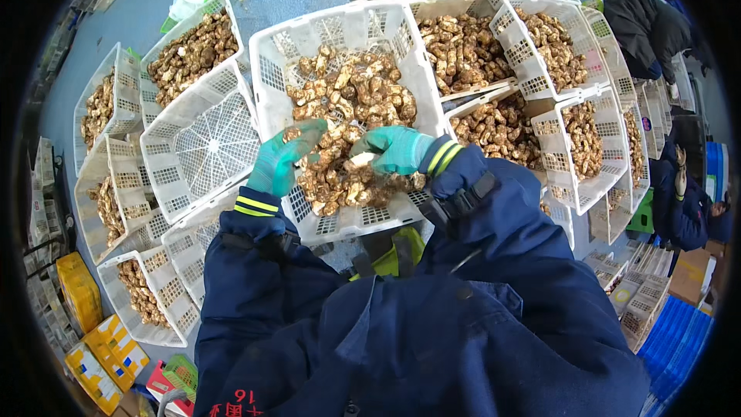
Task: The person sorts ginger roots by picking them up from a white plastic basket, breaking off small pieces by hand, and placing them into other baskets or boxes. The hands move individual roots one at a time while the person is crouched on the floor.
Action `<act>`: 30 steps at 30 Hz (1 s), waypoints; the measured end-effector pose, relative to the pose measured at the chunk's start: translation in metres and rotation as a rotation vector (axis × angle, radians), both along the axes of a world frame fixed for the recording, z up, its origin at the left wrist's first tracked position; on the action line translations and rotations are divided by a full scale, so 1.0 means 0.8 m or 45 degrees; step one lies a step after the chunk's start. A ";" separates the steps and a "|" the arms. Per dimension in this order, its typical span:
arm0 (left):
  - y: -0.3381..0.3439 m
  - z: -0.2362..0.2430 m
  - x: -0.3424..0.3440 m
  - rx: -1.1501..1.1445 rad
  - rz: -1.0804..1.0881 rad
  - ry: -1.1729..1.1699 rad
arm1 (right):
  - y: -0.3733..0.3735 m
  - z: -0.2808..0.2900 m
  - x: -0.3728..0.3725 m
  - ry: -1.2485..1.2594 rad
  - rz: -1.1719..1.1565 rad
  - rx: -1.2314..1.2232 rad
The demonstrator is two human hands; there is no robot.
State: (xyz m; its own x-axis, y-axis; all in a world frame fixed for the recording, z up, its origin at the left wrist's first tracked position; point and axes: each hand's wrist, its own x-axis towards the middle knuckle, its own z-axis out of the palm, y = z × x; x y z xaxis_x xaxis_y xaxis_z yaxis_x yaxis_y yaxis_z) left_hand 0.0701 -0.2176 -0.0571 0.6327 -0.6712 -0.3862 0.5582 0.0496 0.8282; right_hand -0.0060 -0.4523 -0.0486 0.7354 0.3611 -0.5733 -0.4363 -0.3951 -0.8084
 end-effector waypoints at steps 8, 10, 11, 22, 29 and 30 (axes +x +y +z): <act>-0.035 0.012 -0.026 -0.567 -0.217 0.368 | 0.028 0.058 -0.007 -1.112 -0.420 -0.419; -0.026 -0.019 -0.033 -0.637 -0.081 0.397 | 0.044 0.060 -0.006 -1.162 -0.436 -0.555; -0.026 -0.029 -0.035 -0.557 0.019 0.403 | 0.047 0.053 -0.007 -1.233 -0.453 -0.593; -0.040 0.007 -0.029 -0.238 0.186 0.155 | -0.030 -0.043 -0.013 -0.325 -0.910 -0.082; 0.029 -0.012 0.026 -0.642 0.726 0.355 | -0.032 -0.095 -0.029 -0.065 0.256 -0.790; 0.096 -0.013 0.058 -1.044 0.663 0.420 | -0.018 -0.090 -0.024 -0.112 0.469 -0.849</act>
